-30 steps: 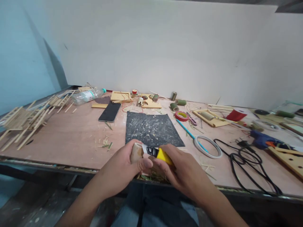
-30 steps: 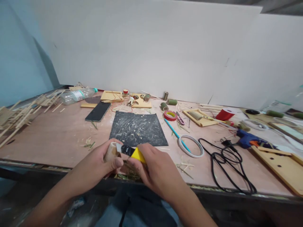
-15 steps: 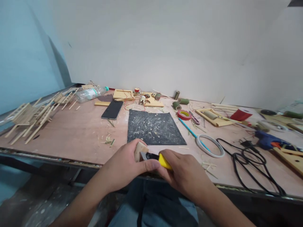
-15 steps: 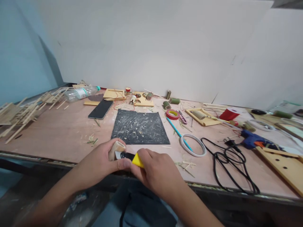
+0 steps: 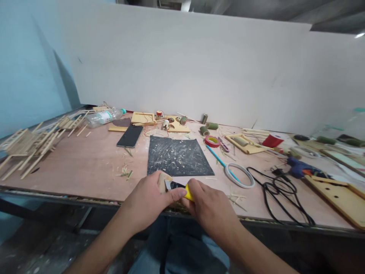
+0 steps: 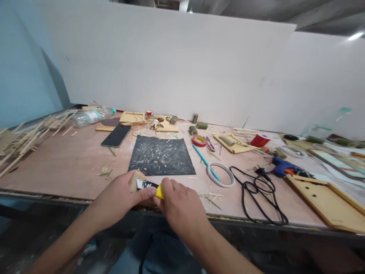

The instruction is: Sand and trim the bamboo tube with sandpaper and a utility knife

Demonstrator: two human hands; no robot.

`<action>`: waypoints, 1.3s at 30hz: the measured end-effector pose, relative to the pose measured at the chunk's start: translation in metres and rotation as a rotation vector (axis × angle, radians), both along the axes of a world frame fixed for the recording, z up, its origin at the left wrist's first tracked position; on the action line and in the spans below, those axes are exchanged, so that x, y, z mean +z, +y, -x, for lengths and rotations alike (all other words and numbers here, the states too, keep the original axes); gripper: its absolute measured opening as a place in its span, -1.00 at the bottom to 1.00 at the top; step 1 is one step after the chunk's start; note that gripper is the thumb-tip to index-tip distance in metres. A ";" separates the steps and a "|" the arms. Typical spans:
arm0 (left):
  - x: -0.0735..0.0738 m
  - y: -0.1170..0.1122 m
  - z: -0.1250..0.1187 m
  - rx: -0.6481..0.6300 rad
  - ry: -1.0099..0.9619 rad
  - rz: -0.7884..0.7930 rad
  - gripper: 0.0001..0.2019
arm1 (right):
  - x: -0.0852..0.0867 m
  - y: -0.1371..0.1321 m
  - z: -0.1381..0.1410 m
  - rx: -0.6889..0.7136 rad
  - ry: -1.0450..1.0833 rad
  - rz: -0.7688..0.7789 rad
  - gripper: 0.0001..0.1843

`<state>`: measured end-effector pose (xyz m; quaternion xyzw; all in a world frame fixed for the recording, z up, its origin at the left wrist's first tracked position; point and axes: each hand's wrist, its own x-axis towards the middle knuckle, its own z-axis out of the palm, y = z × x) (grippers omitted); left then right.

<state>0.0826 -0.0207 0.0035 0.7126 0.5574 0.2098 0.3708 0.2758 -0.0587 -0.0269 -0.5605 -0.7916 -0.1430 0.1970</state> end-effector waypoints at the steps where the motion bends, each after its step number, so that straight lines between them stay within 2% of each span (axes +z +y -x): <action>1: 0.001 0.001 -0.001 0.005 0.009 -0.007 -0.46 | -0.001 0.000 0.001 -0.007 -0.011 -0.015 -0.67; 7: -0.002 0.002 -0.004 0.049 -0.117 -0.020 -0.46 | -0.006 0.000 0.004 -0.177 -0.012 -0.015 -0.59; 9: -0.004 0.002 -0.001 0.011 -0.183 0.019 -0.50 | -0.006 0.000 0.003 -0.172 0.023 -0.020 -0.56; 11: -0.004 0.004 0.003 -0.066 -0.235 0.049 -0.55 | -0.003 -0.001 0.001 -0.104 0.077 -0.005 -0.55; 14: -0.001 0.007 0.010 -0.158 -0.283 0.079 -0.56 | 0.006 -0.001 -0.001 0.067 0.144 0.113 -0.63; 16: 0.001 0.007 0.013 -0.170 -0.285 0.100 -0.56 | 0.010 -0.001 -0.002 0.172 0.144 0.200 -0.71; 18: 0.002 0.006 0.013 -0.147 -0.254 0.095 -0.56 | 0.012 -0.001 -0.003 0.214 0.125 0.234 -0.75; 21: 0.000 0.003 0.011 -0.103 -0.187 0.053 -0.58 | 0.008 -0.003 -0.006 0.198 0.121 0.191 -0.74; 29: -0.001 -0.004 0.001 -0.033 -0.030 -0.038 -0.56 | 0.000 -0.007 -0.005 0.122 0.111 -0.012 -0.52; 32: 0.000 -0.005 -0.002 -0.002 -0.048 -0.046 -0.53 | -0.001 -0.004 -0.002 0.032 0.138 -0.064 -0.51; 35: 0.000 -0.004 -0.002 -0.002 -0.135 -0.016 -0.55 | -0.003 -0.002 -0.001 -0.070 0.194 -0.067 -0.54; 39: 0.000 -0.001 0.004 -0.097 -0.172 0.015 -0.63 | -0.003 -0.004 -0.005 0.038 0.257 0.022 -0.59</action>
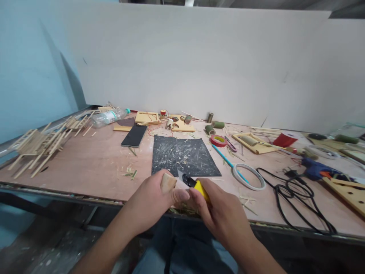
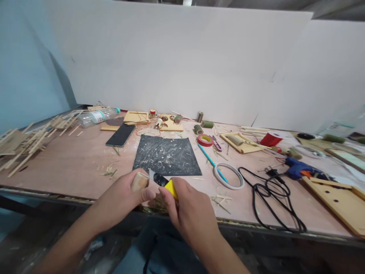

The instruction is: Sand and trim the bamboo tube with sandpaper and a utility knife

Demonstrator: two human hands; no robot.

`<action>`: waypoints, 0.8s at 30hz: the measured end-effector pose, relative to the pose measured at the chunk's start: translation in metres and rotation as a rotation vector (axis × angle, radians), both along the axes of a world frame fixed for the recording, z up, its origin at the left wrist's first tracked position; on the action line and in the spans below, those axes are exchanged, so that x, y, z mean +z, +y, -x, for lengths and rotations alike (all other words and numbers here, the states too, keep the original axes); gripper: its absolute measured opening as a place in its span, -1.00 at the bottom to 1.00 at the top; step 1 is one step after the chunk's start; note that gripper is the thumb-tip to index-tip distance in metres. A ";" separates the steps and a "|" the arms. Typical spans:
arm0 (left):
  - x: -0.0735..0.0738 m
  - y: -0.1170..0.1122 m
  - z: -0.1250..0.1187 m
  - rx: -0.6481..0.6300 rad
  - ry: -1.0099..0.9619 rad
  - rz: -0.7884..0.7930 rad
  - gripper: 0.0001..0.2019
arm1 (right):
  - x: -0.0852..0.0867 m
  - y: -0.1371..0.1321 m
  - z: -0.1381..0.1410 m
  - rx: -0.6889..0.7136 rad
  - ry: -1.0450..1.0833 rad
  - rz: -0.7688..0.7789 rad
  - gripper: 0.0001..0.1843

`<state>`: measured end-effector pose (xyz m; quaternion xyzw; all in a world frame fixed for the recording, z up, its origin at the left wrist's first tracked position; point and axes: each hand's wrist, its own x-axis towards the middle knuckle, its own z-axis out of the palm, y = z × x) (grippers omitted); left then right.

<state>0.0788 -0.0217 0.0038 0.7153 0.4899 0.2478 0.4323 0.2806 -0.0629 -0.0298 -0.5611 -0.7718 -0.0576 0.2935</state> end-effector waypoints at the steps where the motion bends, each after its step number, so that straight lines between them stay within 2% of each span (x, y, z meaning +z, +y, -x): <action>1: 0.001 0.000 0.002 -0.029 -0.003 0.011 -0.64 | 0.001 -0.001 -0.001 0.048 0.005 0.034 -0.60; 4: 0.004 0.000 0.005 -0.058 -0.003 0.013 -0.63 | 0.004 -0.002 -0.004 0.164 0.000 0.131 -0.62; 7: 0.005 -0.003 0.003 -0.016 0.031 -0.013 -0.64 | 0.005 -0.003 -0.004 0.184 -0.014 0.133 -0.60; 13: 0.000 -0.004 -0.005 0.076 0.148 -0.067 -0.66 | 0.000 -0.004 0.001 0.061 -0.118 -0.088 -0.55; 17: -0.005 -0.004 -0.007 0.143 0.127 -0.057 -0.66 | -0.002 0.000 0.005 -0.092 -0.061 -0.089 -0.56; 20: -0.006 -0.003 -0.004 0.107 0.033 -0.032 -0.69 | -0.004 0.001 0.004 -0.155 0.011 -0.077 -0.56; 22: -0.005 0.000 0.000 0.035 -0.031 -0.001 -0.68 | -0.002 0.000 0.002 -0.101 0.048 -0.049 -0.58; 24: -0.004 0.003 0.005 -0.033 -0.080 0.027 -0.65 | 0.004 0.000 0.000 -0.007 0.072 0.047 -0.61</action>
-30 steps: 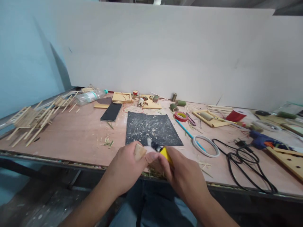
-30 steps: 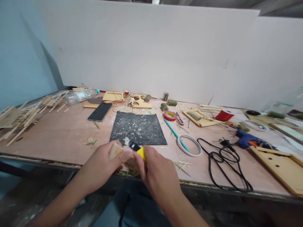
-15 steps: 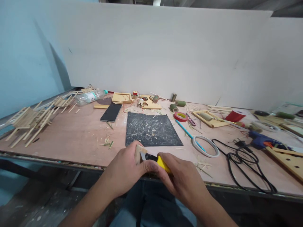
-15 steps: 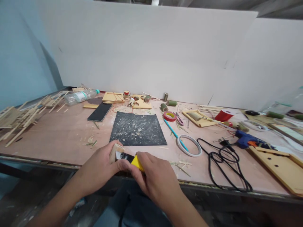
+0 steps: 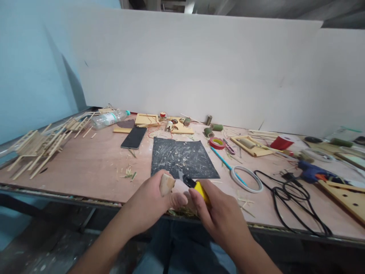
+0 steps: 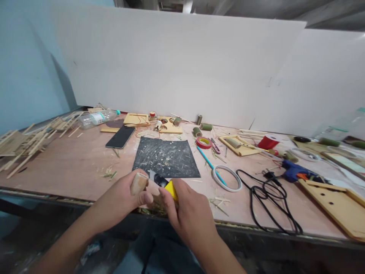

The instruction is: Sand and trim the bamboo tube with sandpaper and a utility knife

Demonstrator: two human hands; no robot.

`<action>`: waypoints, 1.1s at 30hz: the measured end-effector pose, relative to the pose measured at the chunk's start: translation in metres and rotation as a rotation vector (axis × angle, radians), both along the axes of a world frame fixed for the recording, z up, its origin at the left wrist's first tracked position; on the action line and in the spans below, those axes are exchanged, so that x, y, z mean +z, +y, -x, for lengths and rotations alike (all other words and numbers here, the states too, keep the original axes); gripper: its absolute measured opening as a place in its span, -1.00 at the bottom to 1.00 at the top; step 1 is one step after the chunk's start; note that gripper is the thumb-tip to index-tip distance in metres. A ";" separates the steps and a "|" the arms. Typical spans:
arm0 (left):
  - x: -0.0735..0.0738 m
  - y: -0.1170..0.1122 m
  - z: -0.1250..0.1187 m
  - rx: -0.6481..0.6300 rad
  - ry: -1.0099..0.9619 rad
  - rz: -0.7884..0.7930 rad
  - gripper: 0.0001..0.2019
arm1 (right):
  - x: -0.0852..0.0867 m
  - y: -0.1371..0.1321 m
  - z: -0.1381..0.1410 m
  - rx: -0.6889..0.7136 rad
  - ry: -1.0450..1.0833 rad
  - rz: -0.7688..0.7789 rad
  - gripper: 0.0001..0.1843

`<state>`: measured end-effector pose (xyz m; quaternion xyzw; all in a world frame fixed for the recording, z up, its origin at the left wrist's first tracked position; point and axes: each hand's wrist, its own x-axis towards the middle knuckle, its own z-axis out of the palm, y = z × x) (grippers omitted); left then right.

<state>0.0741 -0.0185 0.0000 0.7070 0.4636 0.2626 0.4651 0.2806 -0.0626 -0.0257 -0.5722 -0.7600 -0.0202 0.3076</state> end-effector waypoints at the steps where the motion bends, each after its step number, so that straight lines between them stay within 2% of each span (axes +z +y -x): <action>1: 0.001 0.002 0.002 -0.024 -0.017 0.013 -0.63 | 0.004 0.001 -0.001 0.059 -0.005 0.061 -0.62; 5: 0.002 0.003 0.006 -0.035 -0.030 0.059 -0.54 | 0.018 0.006 -0.004 0.230 -0.054 0.235 -0.66; 9: 0.002 -0.002 0.004 0.004 -0.005 0.047 -0.52 | 0.020 0.008 -0.006 0.270 -0.035 0.298 -0.67; 14: 0.005 -0.004 0.002 -0.009 0.061 0.007 -0.46 | 0.017 0.005 -0.007 0.292 -0.046 0.303 -0.67; 18: 0.005 -0.004 0.000 0.029 0.117 -0.013 -0.46 | 0.013 0.004 -0.007 0.247 -0.101 0.227 -0.65; 25: 0.003 -0.009 -0.006 0.107 0.156 -0.045 -0.56 | 0.005 0.003 -0.004 0.170 -0.245 -0.092 -0.49; 31: 0.001 -0.012 -0.009 0.173 0.137 -0.090 -0.58 | -0.001 0.004 -0.002 -0.088 -0.161 -0.135 -0.51; 33: 0.001 -0.009 -0.008 0.124 0.107 -0.072 -0.61 | -0.002 0.003 -0.004 -0.064 -0.123 -0.102 -0.53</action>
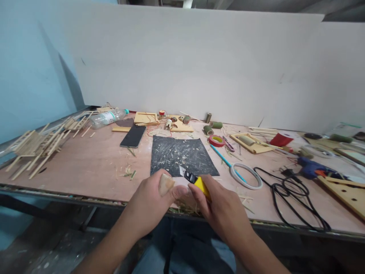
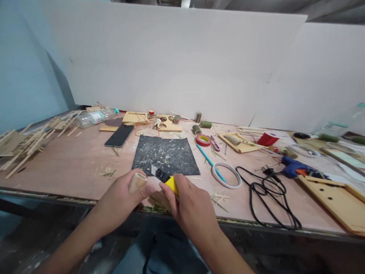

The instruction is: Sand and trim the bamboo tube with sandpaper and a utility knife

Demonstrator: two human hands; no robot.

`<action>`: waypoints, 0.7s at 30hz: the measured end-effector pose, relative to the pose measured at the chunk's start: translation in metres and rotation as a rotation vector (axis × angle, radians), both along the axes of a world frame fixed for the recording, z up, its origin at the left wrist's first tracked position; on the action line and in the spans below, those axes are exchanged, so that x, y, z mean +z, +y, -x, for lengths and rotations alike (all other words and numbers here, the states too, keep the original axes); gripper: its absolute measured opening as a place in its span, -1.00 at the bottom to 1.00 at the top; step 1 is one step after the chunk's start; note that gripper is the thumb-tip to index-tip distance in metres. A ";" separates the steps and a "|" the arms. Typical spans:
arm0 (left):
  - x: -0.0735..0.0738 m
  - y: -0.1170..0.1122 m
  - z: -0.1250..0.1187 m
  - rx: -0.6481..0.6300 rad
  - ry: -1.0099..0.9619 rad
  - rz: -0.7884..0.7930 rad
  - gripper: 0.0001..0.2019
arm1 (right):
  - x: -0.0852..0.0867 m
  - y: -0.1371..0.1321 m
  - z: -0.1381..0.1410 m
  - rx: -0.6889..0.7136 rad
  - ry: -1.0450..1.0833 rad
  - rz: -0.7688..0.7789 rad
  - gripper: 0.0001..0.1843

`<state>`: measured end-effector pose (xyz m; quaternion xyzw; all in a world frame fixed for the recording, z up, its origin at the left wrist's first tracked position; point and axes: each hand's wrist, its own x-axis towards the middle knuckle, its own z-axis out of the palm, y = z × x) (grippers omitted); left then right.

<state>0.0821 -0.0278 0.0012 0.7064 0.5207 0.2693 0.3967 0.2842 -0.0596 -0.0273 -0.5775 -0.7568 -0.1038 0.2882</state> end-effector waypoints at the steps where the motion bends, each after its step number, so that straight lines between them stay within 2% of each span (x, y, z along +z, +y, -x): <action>1: 0.000 0.001 0.001 -0.041 -0.012 0.014 -0.63 | 0.001 -0.001 -0.001 0.044 0.014 0.034 -0.55; 4: 0.003 0.005 0.006 -0.120 -0.028 0.059 -0.61 | 0.006 -0.003 -0.001 0.170 0.031 0.165 -0.61; 9: 0.006 0.005 0.010 -0.113 -0.028 0.044 -0.55 | 0.010 -0.003 -0.002 0.255 0.000 0.286 -0.69; 14: 0.002 0.003 0.003 -0.053 0.042 0.022 -0.60 | 0.003 -0.003 -0.001 0.193 -0.077 0.112 -0.55; 17: 0.001 0.002 -0.002 -0.004 0.104 -0.014 -0.61 | -0.001 -0.003 0.002 0.097 -0.094 -0.008 -0.50; 21: 0.003 0.000 -0.004 -0.006 0.074 -0.004 -0.60 | -0.002 0.000 0.004 -0.049 -0.030 -0.033 -0.51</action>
